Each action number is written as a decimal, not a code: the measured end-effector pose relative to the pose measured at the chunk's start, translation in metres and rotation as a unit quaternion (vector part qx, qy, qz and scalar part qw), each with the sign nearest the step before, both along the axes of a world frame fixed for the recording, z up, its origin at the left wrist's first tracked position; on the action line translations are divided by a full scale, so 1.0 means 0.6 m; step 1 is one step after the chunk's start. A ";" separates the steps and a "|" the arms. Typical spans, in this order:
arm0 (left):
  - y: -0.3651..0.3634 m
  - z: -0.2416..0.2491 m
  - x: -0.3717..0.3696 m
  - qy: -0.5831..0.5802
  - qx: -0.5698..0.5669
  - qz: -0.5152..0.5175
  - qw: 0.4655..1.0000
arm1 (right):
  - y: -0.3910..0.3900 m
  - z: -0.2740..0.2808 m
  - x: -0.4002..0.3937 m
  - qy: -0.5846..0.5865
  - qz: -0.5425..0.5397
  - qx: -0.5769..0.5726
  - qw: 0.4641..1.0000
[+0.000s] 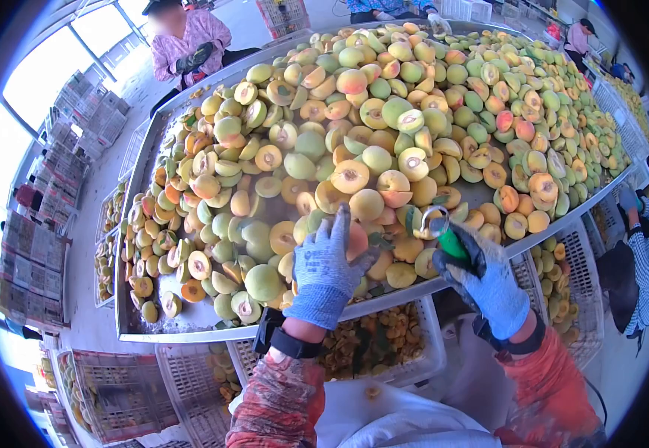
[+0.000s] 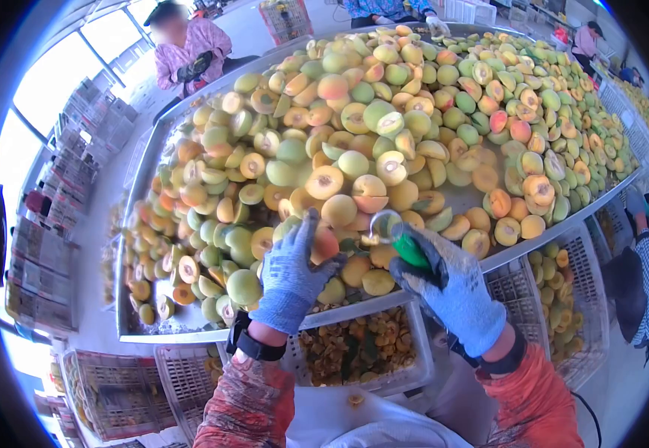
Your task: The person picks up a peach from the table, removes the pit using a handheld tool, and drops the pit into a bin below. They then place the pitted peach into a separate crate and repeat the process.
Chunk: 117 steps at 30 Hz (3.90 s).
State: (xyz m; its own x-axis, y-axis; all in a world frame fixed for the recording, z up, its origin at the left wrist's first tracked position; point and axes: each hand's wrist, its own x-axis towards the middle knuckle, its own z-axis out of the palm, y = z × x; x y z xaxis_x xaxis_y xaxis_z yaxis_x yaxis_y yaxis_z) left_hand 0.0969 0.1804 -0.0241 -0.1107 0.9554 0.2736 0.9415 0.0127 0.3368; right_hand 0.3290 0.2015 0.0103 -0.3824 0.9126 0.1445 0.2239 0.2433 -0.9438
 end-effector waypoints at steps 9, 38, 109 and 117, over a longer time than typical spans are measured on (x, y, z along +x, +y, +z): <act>-0.062 -0.002 0.001 -0.628 0.048 0.007 0.777 | -0.192 -0.056 0.107 -0.128 -0.037 -0.049 0.990; -0.325 0.064 0.123 -0.747 -0.158 0.054 0.644 | -0.319 -0.060 0.031 -0.171 0.107 0.189 0.961; -0.259 0.020 0.080 -0.555 -0.109 0.034 0.824 | -0.281 -0.043 0.025 0.259 0.354 -0.573 0.692; -0.271 -0.051 0.065 -0.839 -0.030 0.106 0.533 | -0.241 -0.138 0.026 0.011 0.117 -0.282 0.952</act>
State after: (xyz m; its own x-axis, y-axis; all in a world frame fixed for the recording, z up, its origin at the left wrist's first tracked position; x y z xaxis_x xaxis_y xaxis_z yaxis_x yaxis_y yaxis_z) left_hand 0.1362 0.0179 -0.0544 -0.2588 0.8742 -0.4108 -0.7087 0.1171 0.6957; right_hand 0.3443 0.0569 -0.0726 -0.5879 0.7375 -0.3323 0.2047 -0.2617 -0.9432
